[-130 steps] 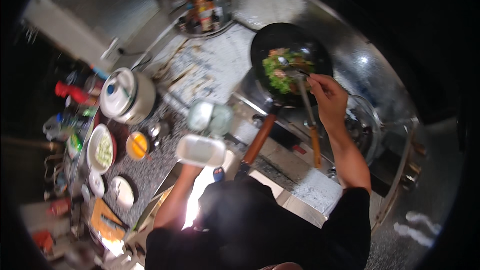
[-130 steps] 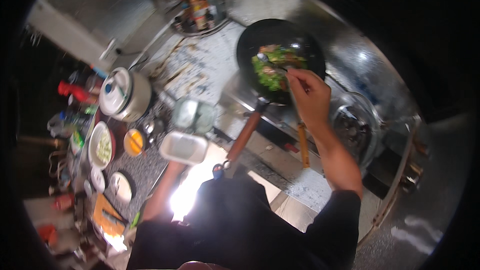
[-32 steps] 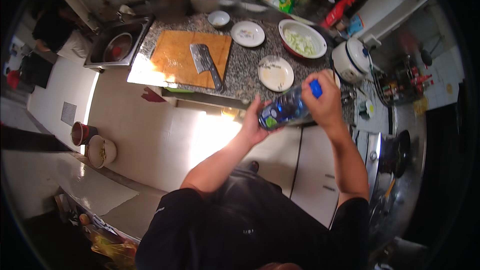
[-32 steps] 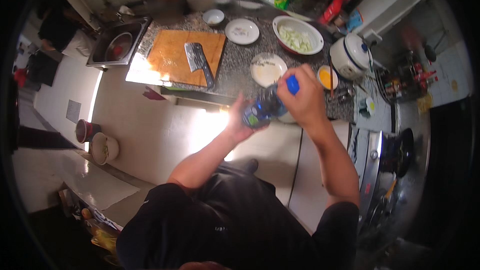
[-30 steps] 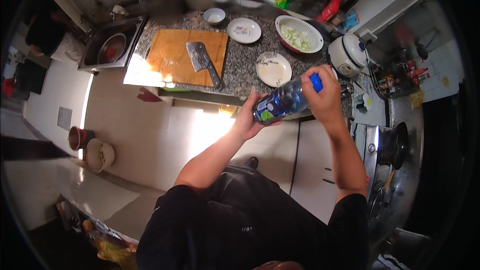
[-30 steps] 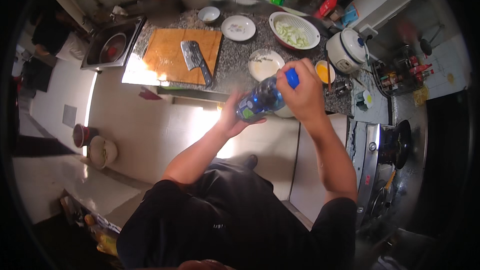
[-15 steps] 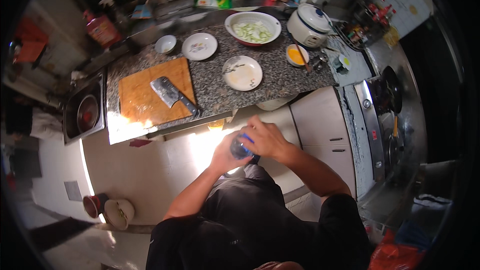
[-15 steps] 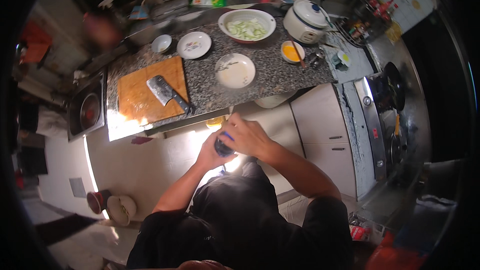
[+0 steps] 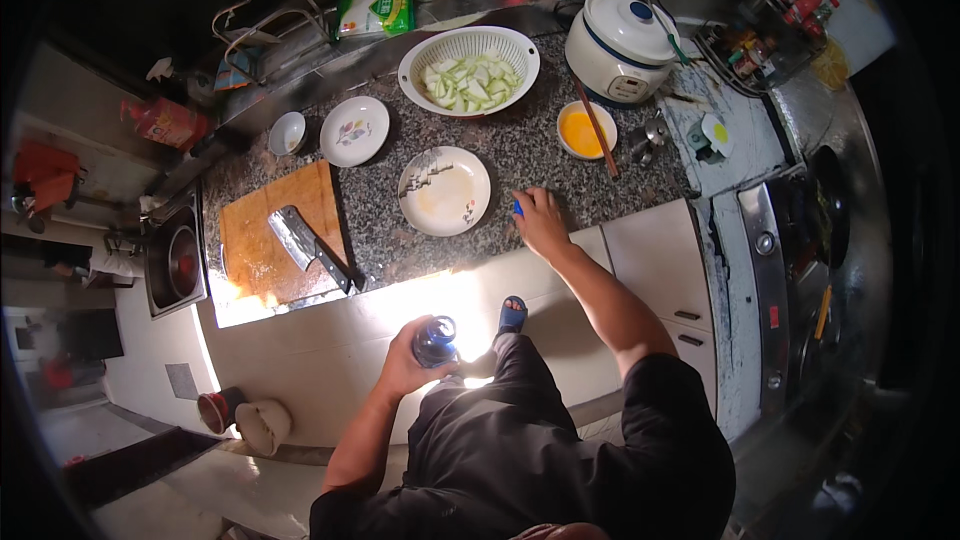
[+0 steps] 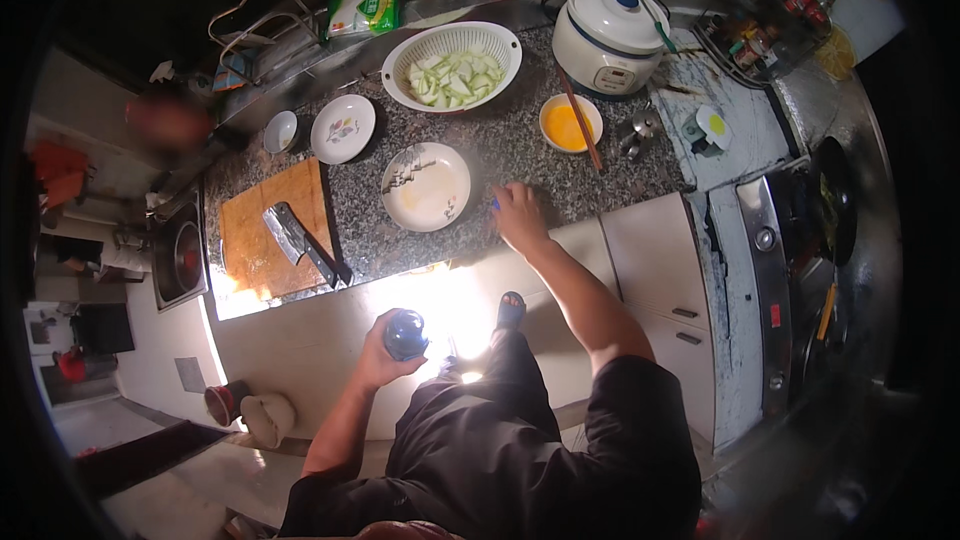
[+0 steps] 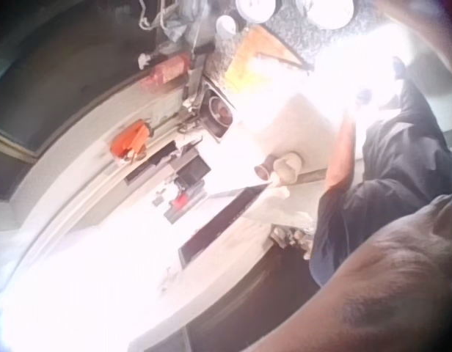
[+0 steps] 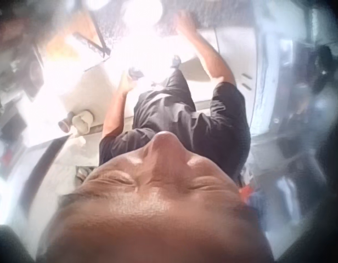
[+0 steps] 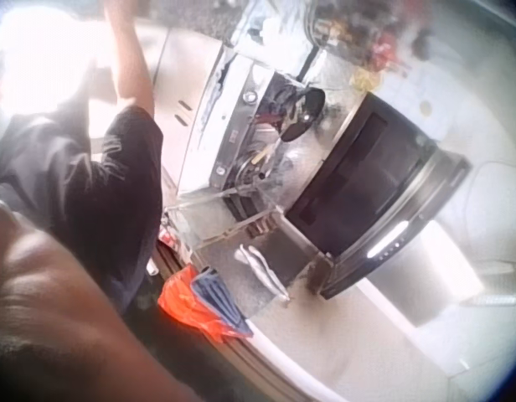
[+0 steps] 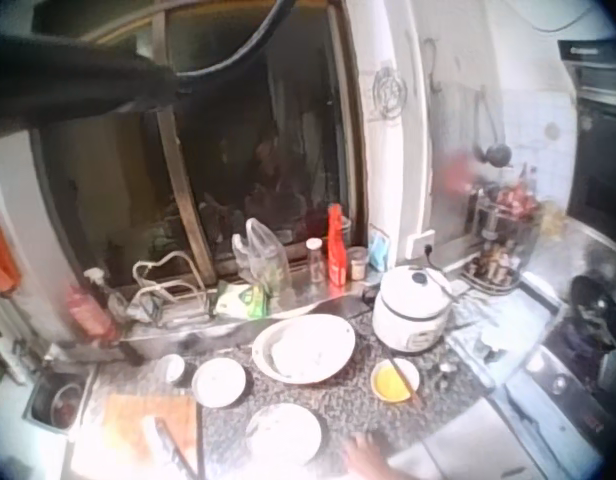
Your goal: The person chops green vegetables on a cutting board and adds them to a wok on the stove. They stir-fry the vegetables with meat using a spatula, then add seasoning from a container and a bottle while continuing to stir the mixture.
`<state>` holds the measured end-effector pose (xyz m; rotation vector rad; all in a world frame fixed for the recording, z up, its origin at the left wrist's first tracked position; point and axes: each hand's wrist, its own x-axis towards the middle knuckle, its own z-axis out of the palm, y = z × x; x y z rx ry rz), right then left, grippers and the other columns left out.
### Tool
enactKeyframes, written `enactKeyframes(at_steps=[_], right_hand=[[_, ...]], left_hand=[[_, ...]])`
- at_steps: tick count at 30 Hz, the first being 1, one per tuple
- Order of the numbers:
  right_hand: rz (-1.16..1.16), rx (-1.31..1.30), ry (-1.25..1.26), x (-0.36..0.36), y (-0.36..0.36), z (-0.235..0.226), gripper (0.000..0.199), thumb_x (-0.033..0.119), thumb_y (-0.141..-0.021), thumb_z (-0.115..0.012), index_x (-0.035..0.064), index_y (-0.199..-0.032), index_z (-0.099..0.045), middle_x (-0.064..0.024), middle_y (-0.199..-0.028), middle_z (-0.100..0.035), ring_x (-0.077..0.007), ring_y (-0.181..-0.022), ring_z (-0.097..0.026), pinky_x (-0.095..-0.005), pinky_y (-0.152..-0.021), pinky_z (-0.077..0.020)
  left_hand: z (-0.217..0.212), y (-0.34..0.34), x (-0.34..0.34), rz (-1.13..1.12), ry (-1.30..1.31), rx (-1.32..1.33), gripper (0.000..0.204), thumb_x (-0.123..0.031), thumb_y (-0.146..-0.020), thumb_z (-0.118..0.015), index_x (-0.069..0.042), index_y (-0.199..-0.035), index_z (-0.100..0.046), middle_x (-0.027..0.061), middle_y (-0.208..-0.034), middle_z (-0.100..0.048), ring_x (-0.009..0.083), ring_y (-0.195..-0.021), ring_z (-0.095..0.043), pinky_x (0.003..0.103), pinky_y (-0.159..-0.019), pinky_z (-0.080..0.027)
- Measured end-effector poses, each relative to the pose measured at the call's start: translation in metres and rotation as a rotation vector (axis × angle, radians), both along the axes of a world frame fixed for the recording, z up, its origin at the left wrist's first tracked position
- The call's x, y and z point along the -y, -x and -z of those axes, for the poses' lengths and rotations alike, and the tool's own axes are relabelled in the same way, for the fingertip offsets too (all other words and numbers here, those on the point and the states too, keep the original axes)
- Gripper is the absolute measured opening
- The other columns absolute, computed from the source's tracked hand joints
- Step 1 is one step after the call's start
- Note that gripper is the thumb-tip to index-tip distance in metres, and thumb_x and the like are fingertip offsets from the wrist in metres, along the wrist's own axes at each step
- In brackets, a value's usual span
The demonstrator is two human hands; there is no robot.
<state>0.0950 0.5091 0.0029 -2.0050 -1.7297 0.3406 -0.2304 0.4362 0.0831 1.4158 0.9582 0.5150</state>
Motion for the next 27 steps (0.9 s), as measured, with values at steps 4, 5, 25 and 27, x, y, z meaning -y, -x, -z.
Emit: enactKeyframes(at_steps=[4,5,25,27], right_hand=[[0.016,0.11,0.056,-0.017,-0.028,0.022,0.049,0.021,-0.074,-0.067,0.011,-0.119,-0.05,-0.0119,-0.117,-0.045,-0.0317,-0.11,-0.042,-0.0419,-0.092,-0.0361],[0.029,0.103,0.053,-0.014,-0.026,0.014,0.052,0.022,-0.073,-0.068,0.0111,-0.12,-0.049,-0.0122,-0.118,-0.044,-0.0319,-0.11,-0.042,-0.0422,-0.092,-0.0357],[0.652,-2.017,-0.76,0.165,-0.016,-0.17,0.052,0.043,-0.091,-0.039,-0.0057,-0.105,-0.053,-0.0204,-0.106,-0.057,-0.0323,-0.102,-0.054,-0.0409,-0.095,-0.0387],[0.652,-2.019,-0.882,0.172,-0.029,-0.176,0.046,0.04,-0.091,-0.041,-0.0024,-0.098,-0.056,-0.0173,-0.1,-0.06,-0.031,-0.098,-0.056,-0.0398,-0.092,-0.0406]], left_hand=[[-0.022,-0.049,-0.01,-0.078,-0.044,-0.054,0.08,-0.014,-0.054,-0.084,0.0,-0.12,-0.043,0.0111,-0.107,-0.057,0.0178,-0.1,-0.055,0.032,-0.088,-0.044],[-0.021,-0.056,-0.014,-0.076,-0.151,-0.108,0.079,-0.014,-0.054,-0.084,0.0,-0.12,-0.043,0.0112,-0.106,-0.057,0.0179,-0.099,-0.056,0.031,-0.086,-0.045],[-0.144,-0.219,-0.01,0.655,-1.166,-0.364,0.06,-0.023,-0.061,-0.069,-0.007,-0.116,-0.051,0.0142,-0.097,-0.056,0.0305,-0.085,-0.059,0.042,-0.071,-0.048],[-0.162,-0.241,-0.004,0.7,-1.404,-0.382,0.061,-0.022,-0.06,-0.069,-0.007,-0.116,-0.05,0.0131,-0.091,-0.056,0.0289,-0.08,-0.058,0.041,-0.067,-0.047]])
